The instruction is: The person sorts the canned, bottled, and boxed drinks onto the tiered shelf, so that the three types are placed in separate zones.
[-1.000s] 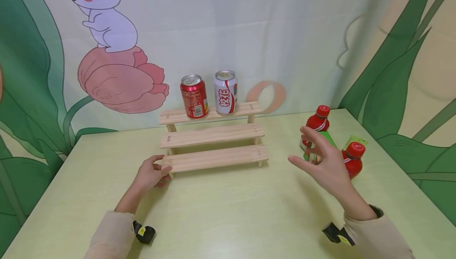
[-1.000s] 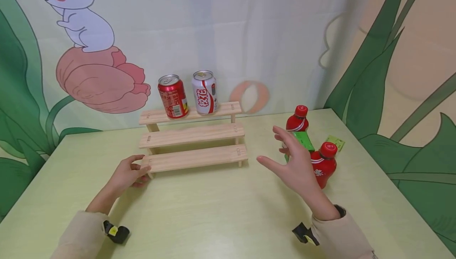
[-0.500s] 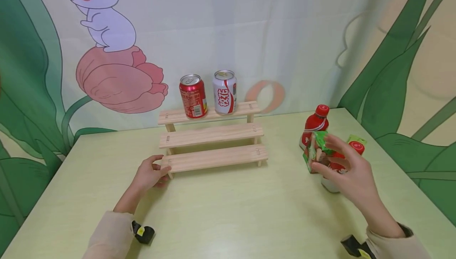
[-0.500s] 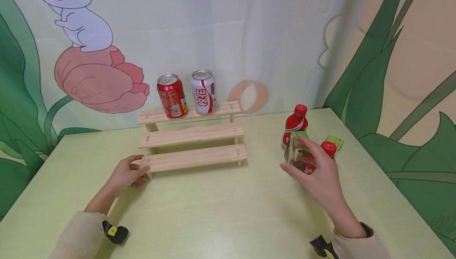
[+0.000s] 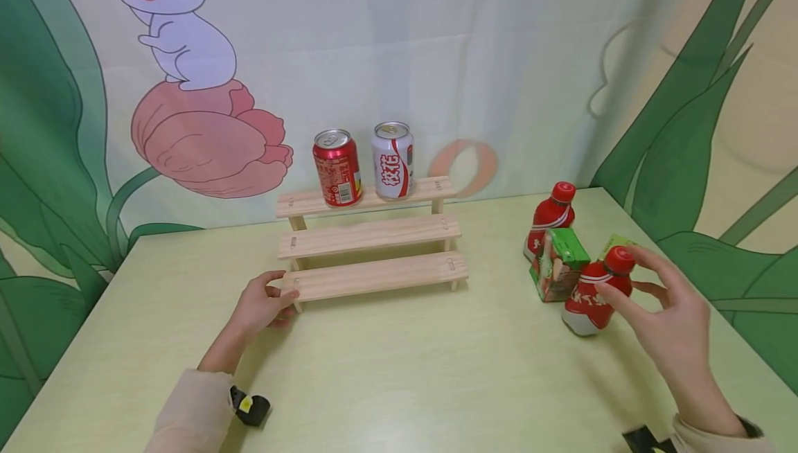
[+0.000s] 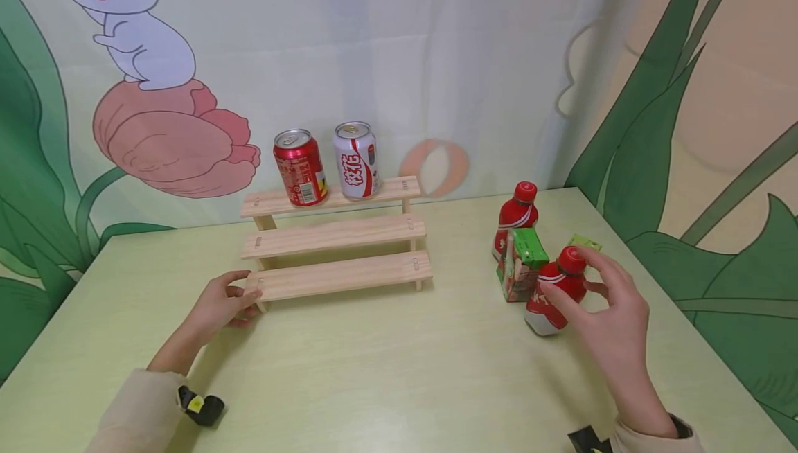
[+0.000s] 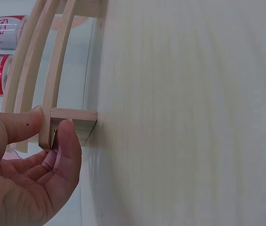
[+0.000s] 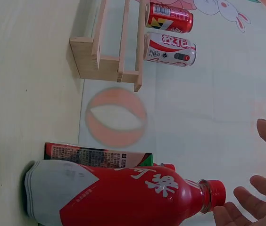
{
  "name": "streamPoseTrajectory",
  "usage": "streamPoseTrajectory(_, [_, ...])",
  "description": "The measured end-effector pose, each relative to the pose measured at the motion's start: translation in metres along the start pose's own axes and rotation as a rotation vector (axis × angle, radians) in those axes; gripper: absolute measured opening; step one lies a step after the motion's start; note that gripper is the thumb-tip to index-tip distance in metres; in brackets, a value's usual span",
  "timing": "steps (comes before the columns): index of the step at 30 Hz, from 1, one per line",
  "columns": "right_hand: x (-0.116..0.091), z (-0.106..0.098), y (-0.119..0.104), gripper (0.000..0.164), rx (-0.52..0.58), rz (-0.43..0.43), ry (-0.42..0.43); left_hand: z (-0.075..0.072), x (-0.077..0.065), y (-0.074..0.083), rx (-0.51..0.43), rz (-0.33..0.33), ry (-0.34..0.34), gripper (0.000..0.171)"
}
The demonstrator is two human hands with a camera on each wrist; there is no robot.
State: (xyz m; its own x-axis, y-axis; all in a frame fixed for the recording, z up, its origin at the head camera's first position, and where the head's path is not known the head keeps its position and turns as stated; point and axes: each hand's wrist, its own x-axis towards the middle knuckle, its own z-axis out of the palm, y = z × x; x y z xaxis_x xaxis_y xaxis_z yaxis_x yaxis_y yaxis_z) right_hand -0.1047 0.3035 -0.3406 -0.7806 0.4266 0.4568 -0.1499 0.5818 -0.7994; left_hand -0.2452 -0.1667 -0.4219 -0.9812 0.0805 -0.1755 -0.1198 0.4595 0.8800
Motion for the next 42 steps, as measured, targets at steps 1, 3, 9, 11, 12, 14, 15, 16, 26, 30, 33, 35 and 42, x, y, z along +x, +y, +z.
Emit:
streamPoseTrajectory(1, [0.0,0.0,0.001,0.059,-0.006,0.015,0.008,0.0,0.0,0.0,-0.001,0.0,0.0,0.058])
streamPoseTrajectory(3, [0.001,-0.001,0.005,0.06,-0.023,0.045,0.005,0.0,0.0,0.0,-0.002,-0.001,0.0,0.058])
streamPoseTrajectory(9, [0.009,0.002,0.034,0.066,-0.076,0.159,-0.051,-0.001,0.001,-0.001,0.002,-0.005,0.0,0.058])
streamPoseTrajectory(11, [0.013,0.003,0.044,0.072,-0.091,0.205,-0.101,-0.001,0.001,-0.001,0.001,-0.007,-0.003,0.058])
streamPoseTrajectory(12, [0.016,0.004,0.058,0.076,-0.123,0.213,-0.12,-0.001,0.001,-0.001,0.001,-0.007,-0.004,0.058])
streamPoseTrajectory(14, [0.02,0.005,0.072,0.083,-0.152,0.234,-0.182,-0.001,0.001,-0.001,0.0,-0.008,-0.007,0.059])
streamPoseTrajectory(15, [0.024,0.007,0.092,0.086,-0.161,0.237,-0.193,-0.001,0.001,-0.001,0.0,-0.008,-0.009,0.059])
streamPoseTrajectory(16, [0.028,0.009,0.111,0.088,-0.173,0.241,-0.197,-0.001,0.001,-0.001,-0.001,-0.008,-0.01,0.059])
streamPoseTrajectory(26, [0.032,0.018,0.17,0.088,-0.267,0.202,-0.159,0.0,0.001,0.0,-0.007,-0.031,-0.003,0.059])
streamPoseTrajectory(30, [0.025,0.017,0.14,0.084,-0.262,0.221,-0.157,-0.001,0.001,0.001,-0.004,-0.028,-0.003,0.059])
streamPoseTrajectory(33, [0.018,0.017,0.105,0.08,-0.245,0.268,-0.136,-0.001,0.0,0.001,-0.002,-0.026,-0.002,0.058])
streamPoseTrajectory(35, [0.014,0.016,0.086,0.076,-0.222,0.279,-0.132,-0.001,0.001,0.0,0.001,-0.028,-0.001,0.058])
streamPoseTrajectory(42, [0.01,0.015,0.068,0.07,-0.192,0.269,-0.126,-0.001,0.001,0.0,-0.007,-0.033,-0.004,0.059])
